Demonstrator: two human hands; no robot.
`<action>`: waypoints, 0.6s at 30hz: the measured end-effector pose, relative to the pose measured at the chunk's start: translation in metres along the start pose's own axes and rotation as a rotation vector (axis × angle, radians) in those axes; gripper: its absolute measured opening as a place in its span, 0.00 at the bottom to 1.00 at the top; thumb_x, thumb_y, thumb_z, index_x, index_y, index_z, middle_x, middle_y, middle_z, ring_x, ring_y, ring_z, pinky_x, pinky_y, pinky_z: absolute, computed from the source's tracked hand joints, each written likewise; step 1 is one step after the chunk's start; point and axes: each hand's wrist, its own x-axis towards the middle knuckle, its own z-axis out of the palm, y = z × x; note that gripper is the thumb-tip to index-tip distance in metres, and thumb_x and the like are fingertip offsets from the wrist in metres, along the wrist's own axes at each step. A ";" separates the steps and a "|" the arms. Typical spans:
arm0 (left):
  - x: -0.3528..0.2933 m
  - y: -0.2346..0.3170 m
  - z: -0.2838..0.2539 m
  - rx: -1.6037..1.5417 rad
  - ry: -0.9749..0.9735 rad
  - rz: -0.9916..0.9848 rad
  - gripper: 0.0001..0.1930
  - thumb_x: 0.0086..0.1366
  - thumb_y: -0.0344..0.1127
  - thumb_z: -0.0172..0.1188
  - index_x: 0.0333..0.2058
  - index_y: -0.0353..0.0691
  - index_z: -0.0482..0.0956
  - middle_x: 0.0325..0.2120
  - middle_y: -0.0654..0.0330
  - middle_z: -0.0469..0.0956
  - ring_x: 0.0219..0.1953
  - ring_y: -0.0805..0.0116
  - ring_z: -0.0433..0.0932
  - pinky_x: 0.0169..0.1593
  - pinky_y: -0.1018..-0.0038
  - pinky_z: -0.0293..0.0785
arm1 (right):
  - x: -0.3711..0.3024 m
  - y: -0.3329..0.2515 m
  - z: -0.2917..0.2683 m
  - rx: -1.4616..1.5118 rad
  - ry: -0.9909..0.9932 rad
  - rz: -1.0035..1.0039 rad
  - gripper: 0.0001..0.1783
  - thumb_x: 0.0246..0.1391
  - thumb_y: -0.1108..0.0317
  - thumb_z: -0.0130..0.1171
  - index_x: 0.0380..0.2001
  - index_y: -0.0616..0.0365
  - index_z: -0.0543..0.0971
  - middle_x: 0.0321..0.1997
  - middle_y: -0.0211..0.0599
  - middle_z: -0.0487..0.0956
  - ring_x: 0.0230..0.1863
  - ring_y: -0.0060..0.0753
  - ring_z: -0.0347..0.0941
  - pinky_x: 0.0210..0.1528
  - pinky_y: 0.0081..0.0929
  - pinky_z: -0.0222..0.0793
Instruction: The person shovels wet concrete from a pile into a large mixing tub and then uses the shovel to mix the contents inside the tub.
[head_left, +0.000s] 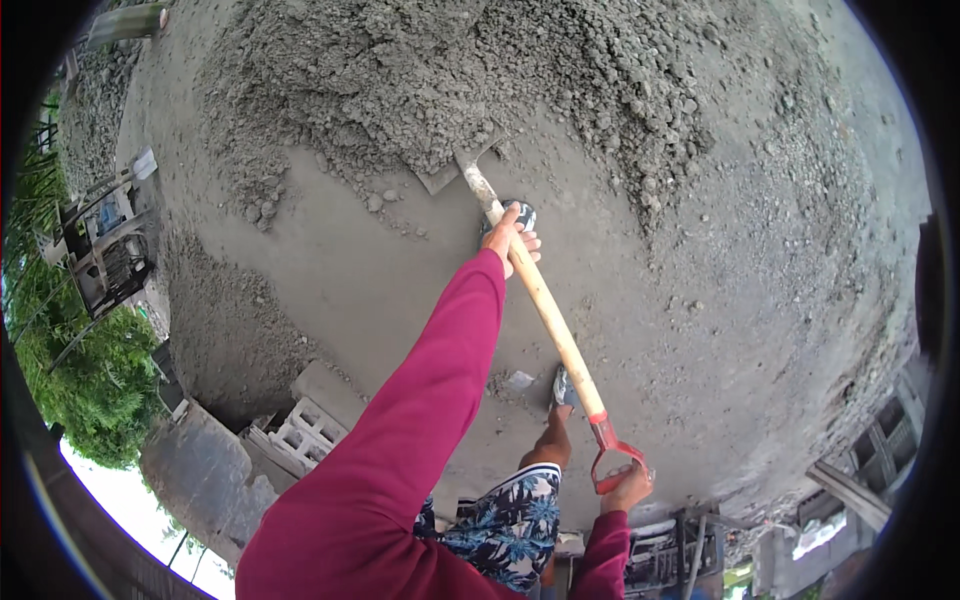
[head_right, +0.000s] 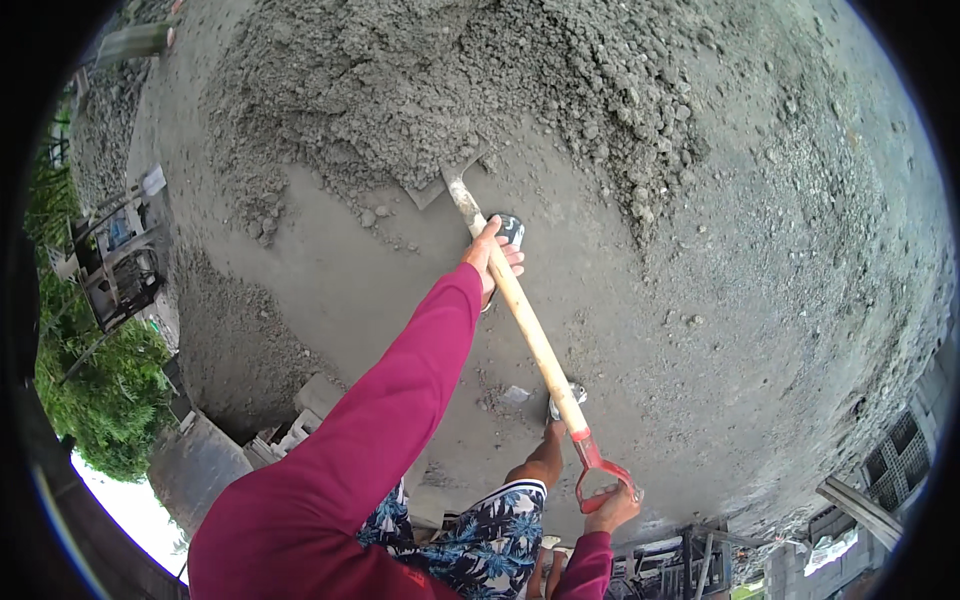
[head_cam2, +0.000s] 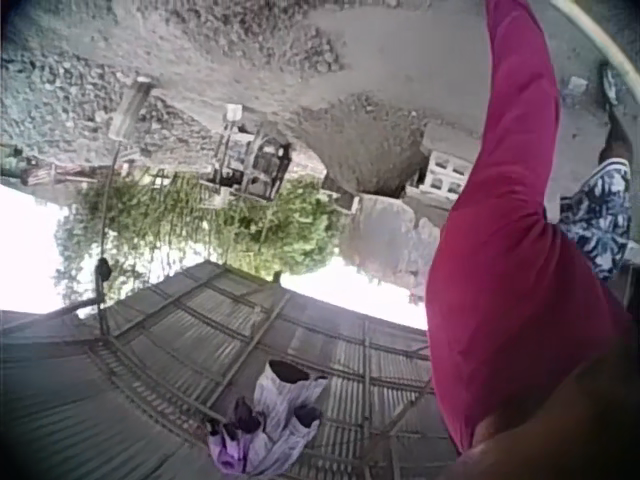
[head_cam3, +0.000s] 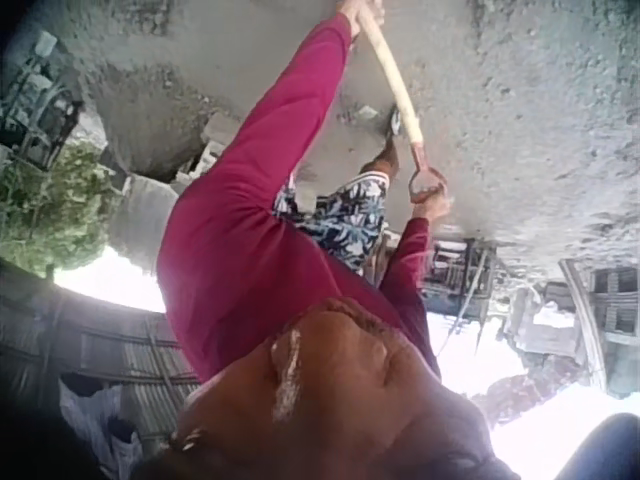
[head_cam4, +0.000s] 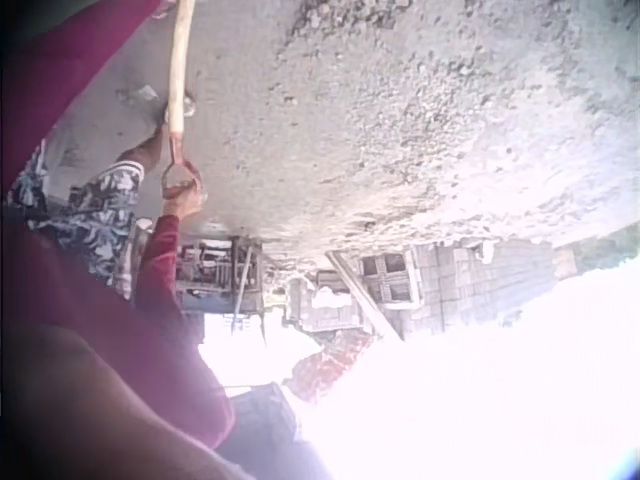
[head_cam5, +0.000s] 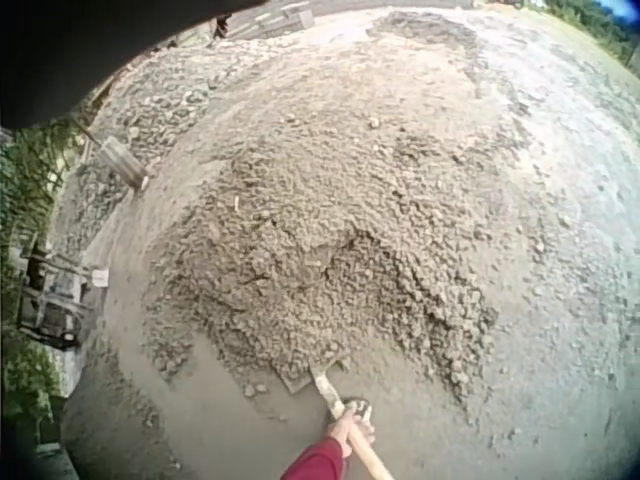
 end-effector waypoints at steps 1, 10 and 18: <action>0.017 0.005 -0.007 0.001 0.039 0.061 0.22 0.56 0.48 0.66 0.40 0.41 0.70 0.29 0.57 0.73 0.29 0.61 0.76 0.34 0.59 0.75 | -0.008 -0.006 0.000 -0.002 -0.001 -0.015 0.07 0.53 0.68 0.53 0.26 0.60 0.72 0.15 0.34 0.69 0.13 0.29 0.66 0.13 0.26 0.61; -0.031 -0.066 -0.002 -0.017 0.017 0.029 0.07 0.58 0.34 0.61 0.26 0.44 0.70 0.17 0.66 0.69 0.16 0.69 0.69 0.23 0.67 0.70 | -0.027 -0.008 -0.089 0.041 0.051 -0.008 0.04 0.52 0.72 0.51 0.25 0.56 0.68 0.13 0.31 0.65 0.10 0.26 0.62 0.10 0.25 0.58; -0.213 -0.185 -0.033 0.043 0.092 0.115 0.08 0.58 0.36 0.61 0.25 0.44 0.70 0.16 0.65 0.69 0.15 0.69 0.69 0.22 0.67 0.73 | -0.070 0.033 -0.294 0.066 0.017 -0.079 0.07 0.53 0.65 0.51 0.24 0.55 0.70 0.12 0.28 0.64 0.10 0.25 0.61 0.10 0.27 0.57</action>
